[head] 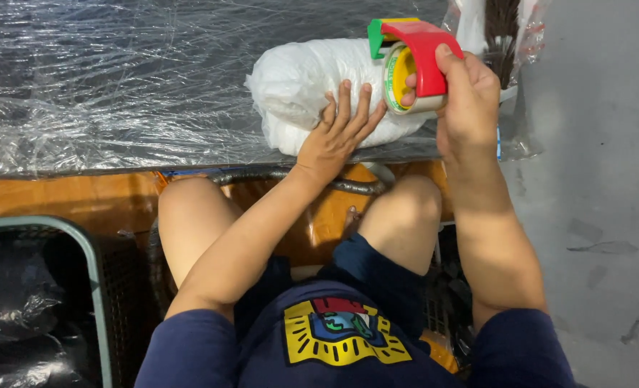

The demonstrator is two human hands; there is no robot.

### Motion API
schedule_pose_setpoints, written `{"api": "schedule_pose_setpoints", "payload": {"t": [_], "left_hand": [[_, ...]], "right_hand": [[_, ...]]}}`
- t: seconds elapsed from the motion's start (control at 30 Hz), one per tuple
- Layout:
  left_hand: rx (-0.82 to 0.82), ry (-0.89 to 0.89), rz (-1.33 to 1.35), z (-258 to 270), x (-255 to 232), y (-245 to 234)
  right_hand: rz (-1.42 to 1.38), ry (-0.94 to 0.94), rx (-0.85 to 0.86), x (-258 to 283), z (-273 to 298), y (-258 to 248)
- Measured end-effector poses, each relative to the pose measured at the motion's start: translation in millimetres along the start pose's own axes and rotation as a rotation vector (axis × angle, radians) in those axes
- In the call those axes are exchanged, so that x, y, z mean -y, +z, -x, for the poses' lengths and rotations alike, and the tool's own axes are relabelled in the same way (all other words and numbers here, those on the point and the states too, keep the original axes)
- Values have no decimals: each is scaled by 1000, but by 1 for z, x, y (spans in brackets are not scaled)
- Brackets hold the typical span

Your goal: The person is stuffing a white pillow into a clear plastic bag, flattening it by hand, sealing the bag with tape from a dispenser, and finally placing the sealed package into a large black bag.

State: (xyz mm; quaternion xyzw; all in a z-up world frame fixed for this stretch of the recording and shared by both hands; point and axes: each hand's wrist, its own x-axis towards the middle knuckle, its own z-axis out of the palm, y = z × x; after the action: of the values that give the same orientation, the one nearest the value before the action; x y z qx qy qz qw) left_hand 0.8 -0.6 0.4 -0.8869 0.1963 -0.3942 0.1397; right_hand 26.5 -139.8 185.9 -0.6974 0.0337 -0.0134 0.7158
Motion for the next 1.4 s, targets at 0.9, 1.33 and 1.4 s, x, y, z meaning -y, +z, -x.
{"api": "schedule_pose_setpoints", "payload": {"t": [0.9,1.33,1.4], "left_hand": [[111,-74,-81,-2,-3,5],[165,-56,124,-20,18,5],[172,-49,127,-18,14,8]], "right_hand": [[264,-39,-28,-27,-15,12],[154,-79,-53,-41,8,10],[123,-93,-47,-46,14,6]]}}
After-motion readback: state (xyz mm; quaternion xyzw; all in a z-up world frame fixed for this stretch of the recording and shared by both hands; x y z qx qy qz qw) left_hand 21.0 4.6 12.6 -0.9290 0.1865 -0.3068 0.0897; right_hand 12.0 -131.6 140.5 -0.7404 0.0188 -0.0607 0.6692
